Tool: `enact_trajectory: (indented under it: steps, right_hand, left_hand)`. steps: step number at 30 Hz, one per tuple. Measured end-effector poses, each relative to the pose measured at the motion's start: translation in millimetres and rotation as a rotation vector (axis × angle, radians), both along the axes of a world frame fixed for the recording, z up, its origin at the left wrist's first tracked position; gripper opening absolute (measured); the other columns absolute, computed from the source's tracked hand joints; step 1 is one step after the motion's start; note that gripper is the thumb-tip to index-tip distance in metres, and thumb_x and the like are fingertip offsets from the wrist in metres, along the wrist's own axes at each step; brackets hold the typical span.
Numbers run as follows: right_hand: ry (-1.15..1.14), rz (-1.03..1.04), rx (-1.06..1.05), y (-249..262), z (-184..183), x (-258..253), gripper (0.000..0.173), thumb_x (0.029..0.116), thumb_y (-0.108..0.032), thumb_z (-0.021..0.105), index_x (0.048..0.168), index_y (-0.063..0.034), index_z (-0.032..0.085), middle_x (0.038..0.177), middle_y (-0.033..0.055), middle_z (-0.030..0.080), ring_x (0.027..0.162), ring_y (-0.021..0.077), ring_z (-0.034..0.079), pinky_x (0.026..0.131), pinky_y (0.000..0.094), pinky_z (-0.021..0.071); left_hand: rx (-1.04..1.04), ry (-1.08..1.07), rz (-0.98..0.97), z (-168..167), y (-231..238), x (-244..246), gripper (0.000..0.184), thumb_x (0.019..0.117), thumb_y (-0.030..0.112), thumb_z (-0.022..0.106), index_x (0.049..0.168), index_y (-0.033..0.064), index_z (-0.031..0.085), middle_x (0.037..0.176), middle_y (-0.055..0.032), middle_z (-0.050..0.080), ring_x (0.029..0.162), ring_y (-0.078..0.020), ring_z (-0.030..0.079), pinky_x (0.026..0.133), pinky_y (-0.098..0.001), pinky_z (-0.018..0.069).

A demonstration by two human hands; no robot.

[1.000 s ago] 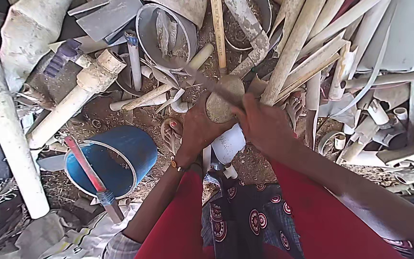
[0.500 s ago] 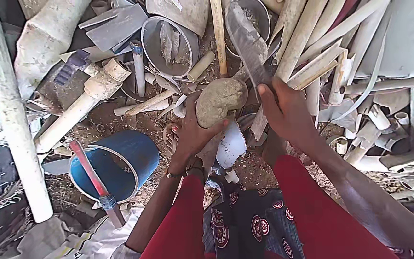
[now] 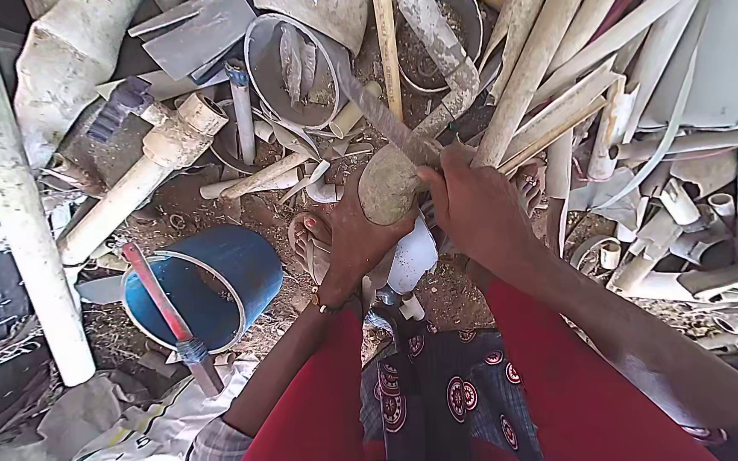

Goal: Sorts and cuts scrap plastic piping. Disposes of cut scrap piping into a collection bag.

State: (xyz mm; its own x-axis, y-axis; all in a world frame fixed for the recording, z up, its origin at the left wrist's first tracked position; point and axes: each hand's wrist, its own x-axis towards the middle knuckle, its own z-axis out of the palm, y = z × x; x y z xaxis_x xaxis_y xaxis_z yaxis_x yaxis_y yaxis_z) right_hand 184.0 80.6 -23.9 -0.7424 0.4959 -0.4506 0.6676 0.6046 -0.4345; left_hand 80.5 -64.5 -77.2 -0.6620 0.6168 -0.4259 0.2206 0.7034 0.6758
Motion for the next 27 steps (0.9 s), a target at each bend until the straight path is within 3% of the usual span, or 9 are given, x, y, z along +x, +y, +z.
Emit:
enact_trajectory:
  steps: [2, 6, 10, 16, 20, 22, 24, 25, 27]
  right_hand:
    - [0.038, 0.017, 0.027, -9.4, -5.2, -1.0, 0.035, 0.1111, -0.036, 0.043, 0.106, -0.0026, 0.054, 0.062, 0.0120, 0.054, 0.056, 0.0347, 0.063, 0.046, 0.0461, 0.0470]
    - [0.087, 0.186, 0.103, -30.0, -9.3, 9.2, 0.034, 0.1075, -0.037, 0.051, 0.103, -0.0039, 0.060, 0.062, 0.0106, 0.056, 0.052, 0.0324, 0.063, 0.045, 0.0431, 0.0483]
    - [0.050, 0.076, 0.105, -9.7, -7.4, 0.5, 0.037, 0.1105, -0.037, 0.044, 0.104, -0.0019, 0.055, 0.062, 0.0121, 0.054, 0.054, 0.0339, 0.062, 0.045, 0.0438, 0.0461]
    - [0.105, 0.245, 0.232, -28.6, -10.4, 10.3, 0.034, 0.1074, -0.036, 0.050, 0.103, -0.0041, 0.061, 0.064, 0.0118, 0.055, 0.047, 0.0305, 0.059, 0.040, 0.0398, 0.0431]
    - [0.018, 0.150, 0.217, -16.9, 0.4, -0.5, 0.035, 0.1101, -0.034, 0.046, 0.106, -0.0016, 0.056, 0.067, 0.0145, 0.056, 0.053, 0.0346, 0.061, 0.044, 0.0433, 0.0441]
    - [0.068, 0.196, 0.251, -28.2, -3.7, 4.7, 0.033, 0.1088, -0.032, 0.049, 0.106, -0.0005, 0.058, 0.067, 0.0150, 0.057, 0.050, 0.0337, 0.060, 0.042, 0.0424, 0.0444]
    - [0.068, 0.266, 0.239, -36.8, -4.4, 9.5, 0.035, 0.1076, -0.035, 0.051, 0.105, -0.0012, 0.061, 0.064, 0.0141, 0.057, 0.048, 0.0324, 0.060, 0.040, 0.0408, 0.0441]
    - [0.051, 0.274, 0.223, -34.2, -2.8, 9.1, 0.035, 0.1078, -0.035, 0.050, 0.105, -0.0021, 0.061, 0.064, 0.0133, 0.056, 0.048, 0.0320, 0.060, 0.041, 0.0406, 0.0438]
    - [0.018, 0.218, 0.191, -23.4, 2.5, 4.4, 0.034, 0.1094, -0.033, 0.048, 0.106, -0.0016, 0.058, 0.065, 0.0145, 0.056, 0.052, 0.0348, 0.061, 0.043, 0.0437, 0.0454]
  left_hand:
    - [0.003, 0.012, 0.001, -0.9, -1.3, -0.7, 0.093, 0.0698, 0.051, 0.084, 0.145, 0.0096, 0.049, 0.114, -0.0103, 0.069, 0.098, -0.0160, 0.068, 0.087, -0.0400, 0.0558]
    - [-0.033, 0.048, -0.006, -0.5, -1.1, 2.0, 0.080, 0.0683, 0.044, 0.083, 0.131, 0.0022, 0.055, 0.100, -0.0115, 0.068, 0.090, -0.0194, 0.067, 0.078, -0.0434, 0.0537]
    - [0.026, -0.015, -0.002, -2.1, -2.8, -0.5, 0.095, 0.0700, 0.049, 0.086, 0.148, 0.0120, 0.045, 0.119, -0.0106, 0.068, 0.102, -0.0166, 0.068, 0.089, -0.0406, 0.0558]
    - [-0.038, -0.044, 0.011, -1.3, -3.1, -2.5, 0.097, 0.0696, 0.043, 0.086, 0.149, 0.0090, 0.042, 0.119, -0.0155, 0.066, 0.104, -0.0252, 0.066, 0.089, -0.0488, 0.0529]
    - [-0.004, -0.085, 0.047, -1.4, -4.5, -0.8, 0.103, 0.0675, 0.044, 0.090, 0.151, 0.0180, 0.035, 0.113, -0.0089, 0.069, 0.096, -0.0208, 0.069, 0.081, -0.0448, 0.0572]
    - [-0.021, -0.079, 0.050, 1.4, -5.3, -0.5, 0.100, 0.0695, 0.042, 0.089, 0.150, 0.0141, 0.035, 0.113, -0.0127, 0.068, 0.096, -0.0248, 0.069, 0.080, -0.0478, 0.0566]
    - [-0.036, -0.051, 0.037, 4.6, -5.6, 1.4, 0.085, 0.0729, 0.037, 0.085, 0.140, 0.0044, 0.045, 0.111, -0.0171, 0.066, 0.099, -0.0274, 0.066, 0.084, -0.0494, 0.0532]
    - [-0.026, -0.047, 0.032, 3.9, -5.1, 1.6, 0.084, 0.0725, 0.038, 0.084, 0.139, 0.0040, 0.047, 0.111, -0.0160, 0.066, 0.100, -0.0259, 0.066, 0.084, -0.0480, 0.0531]
    - [0.006, -0.082, 0.020, 2.0, -5.9, 1.0, 0.097, 0.0705, 0.042, 0.087, 0.147, 0.0102, 0.037, 0.116, -0.0133, 0.066, 0.101, -0.0241, 0.067, 0.084, -0.0466, 0.0552]
